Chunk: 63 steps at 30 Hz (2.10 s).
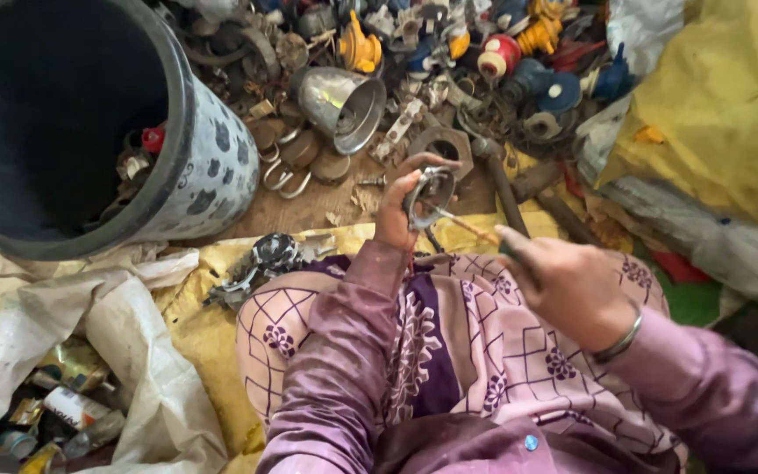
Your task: The person sits on the floor and uses a hammer and screwdriver to disassemble small metal parts. They repeatedly strike a white plastic component to separate it, then pry apart a circular metal housing.
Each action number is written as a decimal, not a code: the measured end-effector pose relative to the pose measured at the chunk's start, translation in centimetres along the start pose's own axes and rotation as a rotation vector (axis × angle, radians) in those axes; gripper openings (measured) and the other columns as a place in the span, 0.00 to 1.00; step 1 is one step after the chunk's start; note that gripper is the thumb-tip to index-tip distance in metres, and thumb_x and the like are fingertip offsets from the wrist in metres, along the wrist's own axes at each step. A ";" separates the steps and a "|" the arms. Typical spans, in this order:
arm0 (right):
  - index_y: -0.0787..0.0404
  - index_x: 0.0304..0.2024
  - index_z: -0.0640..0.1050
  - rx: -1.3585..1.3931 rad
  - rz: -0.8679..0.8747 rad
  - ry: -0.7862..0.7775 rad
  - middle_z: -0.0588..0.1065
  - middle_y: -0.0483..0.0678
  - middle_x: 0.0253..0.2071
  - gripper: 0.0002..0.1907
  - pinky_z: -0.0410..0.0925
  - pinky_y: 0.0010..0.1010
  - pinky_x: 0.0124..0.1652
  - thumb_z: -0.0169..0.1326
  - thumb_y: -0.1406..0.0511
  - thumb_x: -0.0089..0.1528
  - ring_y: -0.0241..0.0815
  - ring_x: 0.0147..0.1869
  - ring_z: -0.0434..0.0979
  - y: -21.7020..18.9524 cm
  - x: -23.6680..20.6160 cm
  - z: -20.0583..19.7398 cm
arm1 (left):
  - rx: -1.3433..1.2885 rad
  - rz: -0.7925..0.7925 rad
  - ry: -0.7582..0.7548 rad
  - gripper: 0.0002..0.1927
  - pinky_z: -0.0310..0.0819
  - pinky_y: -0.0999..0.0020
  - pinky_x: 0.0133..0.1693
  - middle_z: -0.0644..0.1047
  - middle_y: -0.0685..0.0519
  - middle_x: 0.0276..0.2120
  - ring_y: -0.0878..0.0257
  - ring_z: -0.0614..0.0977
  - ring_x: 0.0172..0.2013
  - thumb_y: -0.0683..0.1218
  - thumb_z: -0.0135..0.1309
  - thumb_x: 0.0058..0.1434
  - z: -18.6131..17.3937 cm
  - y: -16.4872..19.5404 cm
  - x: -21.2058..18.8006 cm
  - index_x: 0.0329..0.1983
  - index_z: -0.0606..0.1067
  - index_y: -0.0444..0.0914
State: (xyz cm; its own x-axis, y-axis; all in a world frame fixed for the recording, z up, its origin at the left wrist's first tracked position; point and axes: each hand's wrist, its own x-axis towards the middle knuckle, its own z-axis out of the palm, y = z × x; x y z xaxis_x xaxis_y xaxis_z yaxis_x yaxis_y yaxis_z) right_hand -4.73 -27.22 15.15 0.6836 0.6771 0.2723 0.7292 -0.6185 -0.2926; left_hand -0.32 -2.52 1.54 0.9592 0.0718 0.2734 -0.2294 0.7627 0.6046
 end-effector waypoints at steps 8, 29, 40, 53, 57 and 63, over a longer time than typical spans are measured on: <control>0.59 0.63 0.74 1.131 0.546 -0.136 0.81 0.47 0.37 0.26 0.67 0.25 0.27 0.57 0.60 0.62 0.32 0.30 0.74 2.5 -0.5 1.9 | -0.109 0.053 -0.048 0.22 0.79 0.50 0.58 0.74 0.34 0.60 0.51 0.81 0.56 0.50 0.46 0.70 -0.6 0.5 -0.2 0.62 0.69 0.33; 0.64 0.52 0.80 1.283 0.662 0.128 0.77 0.49 0.36 0.13 0.66 0.22 0.26 0.57 0.64 0.68 0.33 0.27 0.71 2.3 -3.7 2.3 | -0.427 0.051 -0.105 0.26 0.75 0.38 0.60 0.70 0.31 0.65 0.43 0.79 0.59 0.54 0.49 0.70 0.3 0.6 -0.3 0.64 0.68 0.34; 0.66 0.55 0.73 2.258 0.131 -0.323 0.70 0.45 0.29 0.18 0.66 0.27 0.25 0.51 0.59 0.70 0.36 0.28 0.69 4.7 -7.9 -0.2 | -0.433 -0.044 -0.117 0.23 0.74 0.34 0.60 0.70 0.31 0.65 0.39 0.75 0.63 0.54 0.44 0.76 0.2 1.2 -0.1 0.66 0.67 0.34; 0.65 0.54 0.72 2.128 -0.313 -0.101 0.71 0.45 0.30 0.15 0.67 0.28 0.26 0.51 0.61 0.72 0.37 0.29 0.70 0.9 -7.7 -5.3 | -0.379 -0.026 -0.098 0.25 0.74 0.36 0.60 0.69 0.32 0.65 0.41 0.78 0.61 0.54 0.45 0.75 -1.3 0.6 0.1 0.67 0.67 0.34; 0.65 0.53 0.72 2.123 -0.301 -0.092 0.71 0.45 0.30 0.14 0.67 0.28 0.27 0.51 0.61 0.72 0.37 0.29 0.70 0.6 -8.1 -5.1 | -0.411 -0.035 -0.104 0.24 0.75 0.36 0.60 0.70 0.32 0.66 0.43 0.78 0.60 0.53 0.44 0.76 -1.2 0.3 0.1 0.67 0.68 0.34; 0.65 0.53 0.72 2.115 -0.295 -0.093 0.71 0.46 0.31 0.13 0.67 0.28 0.27 0.51 0.62 0.73 0.37 0.30 0.70 0.1 -8.2 -5.7 | -0.419 -0.043 -0.095 0.23 0.75 0.37 0.60 0.70 0.32 0.65 0.44 0.79 0.60 0.53 0.43 0.76 -1.2 0.3 0.2 0.67 0.68 0.34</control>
State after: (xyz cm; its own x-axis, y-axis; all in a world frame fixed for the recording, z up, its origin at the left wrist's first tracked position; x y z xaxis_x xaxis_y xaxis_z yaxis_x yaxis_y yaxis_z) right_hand -10.09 -35.09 18.07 0.5337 0.6990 0.4760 -0.3795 0.7010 -0.6039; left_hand 0.02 -1.51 0.89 0.9425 -0.0109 0.3340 -0.0833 0.9603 0.2663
